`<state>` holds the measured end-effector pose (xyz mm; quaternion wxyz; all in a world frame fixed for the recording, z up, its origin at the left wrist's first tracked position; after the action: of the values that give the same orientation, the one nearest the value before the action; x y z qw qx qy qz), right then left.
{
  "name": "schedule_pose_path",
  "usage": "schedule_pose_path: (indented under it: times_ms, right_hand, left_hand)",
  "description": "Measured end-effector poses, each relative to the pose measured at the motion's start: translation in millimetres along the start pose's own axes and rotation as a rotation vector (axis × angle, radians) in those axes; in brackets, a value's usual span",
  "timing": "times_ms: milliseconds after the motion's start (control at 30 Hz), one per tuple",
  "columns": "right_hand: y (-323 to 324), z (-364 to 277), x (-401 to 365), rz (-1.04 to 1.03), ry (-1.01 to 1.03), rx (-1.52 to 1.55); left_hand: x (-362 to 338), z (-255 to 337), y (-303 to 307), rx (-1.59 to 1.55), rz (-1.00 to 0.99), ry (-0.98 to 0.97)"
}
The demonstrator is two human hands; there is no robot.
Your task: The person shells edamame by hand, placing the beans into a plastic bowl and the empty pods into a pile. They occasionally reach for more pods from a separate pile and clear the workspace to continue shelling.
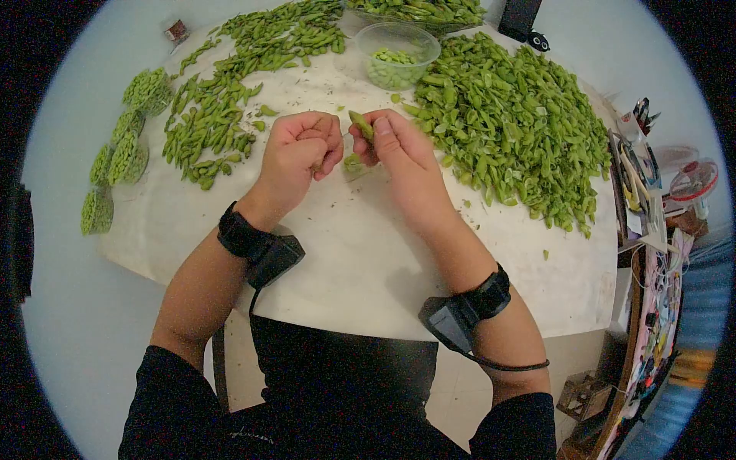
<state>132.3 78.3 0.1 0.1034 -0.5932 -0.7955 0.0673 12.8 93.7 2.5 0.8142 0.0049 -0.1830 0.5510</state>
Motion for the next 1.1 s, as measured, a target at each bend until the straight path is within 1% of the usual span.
schedule_pose_path:
  times_ms: [167,267,367,567,667,867,1100]
  right_hand:
    - [-3,3,-1,0.001,-0.025,-0.045]
    - [-3,5,-2,0.004,-0.027,-0.041]
    - [-2,4,-2,0.008,-0.014,-0.061]
    - [-3,-4,-3,0.031,0.062,-0.185]
    - [-3,-7,-3,0.047,0.109,-0.26]
    - [0,-8,-4,0.108,0.138,-0.33]
    - [0,-10,-5,0.132,0.142,-0.356]
  left_hand:
    - [1,6,-2,0.058,-0.051,-0.081]
    - [0,6,-4,-0.06,-0.029,-0.075]
    - [2,8,-5,-0.197,0.024,-0.112]
    - [1,12,-7,0.007,-0.009,-0.097]
    - [0,15,-9,0.057,0.014,-0.1]
    - [0,15,-8,0.039,0.027,-0.098]
    - [0,16,-7,0.062,0.023,-0.104]
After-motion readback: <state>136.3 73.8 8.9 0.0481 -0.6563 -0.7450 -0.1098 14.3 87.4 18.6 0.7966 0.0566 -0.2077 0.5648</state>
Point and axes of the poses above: each hand's wrist, its own x-axis towards the middle knuckle, its own y-axis out of the back of the hand, z = x × y, the point moved 8 cm from there along x, towards the middle knuckle, and after that the axes turned 8 degrees about -y, right-handed, at the moved point
